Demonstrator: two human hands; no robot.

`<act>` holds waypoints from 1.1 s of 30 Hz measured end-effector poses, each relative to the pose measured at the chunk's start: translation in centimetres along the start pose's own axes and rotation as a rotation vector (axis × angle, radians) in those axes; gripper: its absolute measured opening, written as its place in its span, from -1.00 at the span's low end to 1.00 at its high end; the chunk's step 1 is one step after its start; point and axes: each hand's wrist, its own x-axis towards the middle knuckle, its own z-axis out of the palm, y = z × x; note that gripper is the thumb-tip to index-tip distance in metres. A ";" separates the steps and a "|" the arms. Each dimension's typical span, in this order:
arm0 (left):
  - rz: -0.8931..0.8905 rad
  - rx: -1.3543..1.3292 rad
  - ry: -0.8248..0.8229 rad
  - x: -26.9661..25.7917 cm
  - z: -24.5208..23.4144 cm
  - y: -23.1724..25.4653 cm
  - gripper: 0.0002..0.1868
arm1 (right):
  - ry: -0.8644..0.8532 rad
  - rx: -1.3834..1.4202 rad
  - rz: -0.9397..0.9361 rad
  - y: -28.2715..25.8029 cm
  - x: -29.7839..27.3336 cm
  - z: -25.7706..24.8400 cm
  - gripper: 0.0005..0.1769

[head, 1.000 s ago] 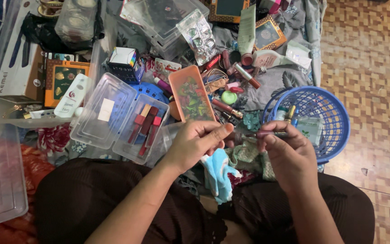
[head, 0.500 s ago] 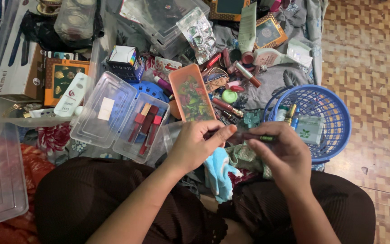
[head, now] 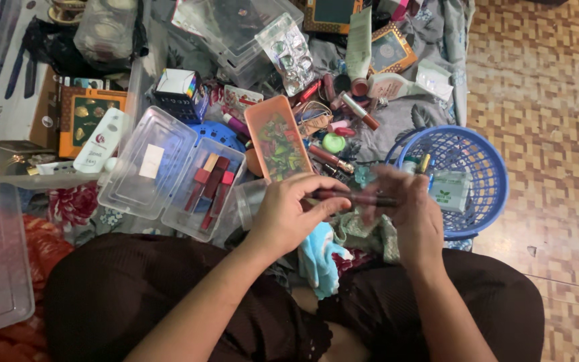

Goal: The person sits on the floor and organizes various cosmetic items. They wipe a blue plastic basket with a cloth, then pick up and wipe several small cosmetic containers and tubes, placing them into the basket. They also open a clear plastic case, wipe it, and place it aside.

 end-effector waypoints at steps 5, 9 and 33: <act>-0.251 -0.269 -0.024 0.3 -0.3 -0.9 -0.74 | -0.020 -0.778 -0.362 -0.5 -0.6 1.0 -0.74; -0.170 -0.261 -0.015 -0.2 -0.2 -0.7 -0.73 | 0.039 -0.924 -0.486 0.2 -0.7 1.4 -0.80; 0.022 -0.460 -0.071 -1.0 -1.1 -0.1 -0.71 | 0.063 0.296 0.044 4.5 -1.7 -0.1 -0.30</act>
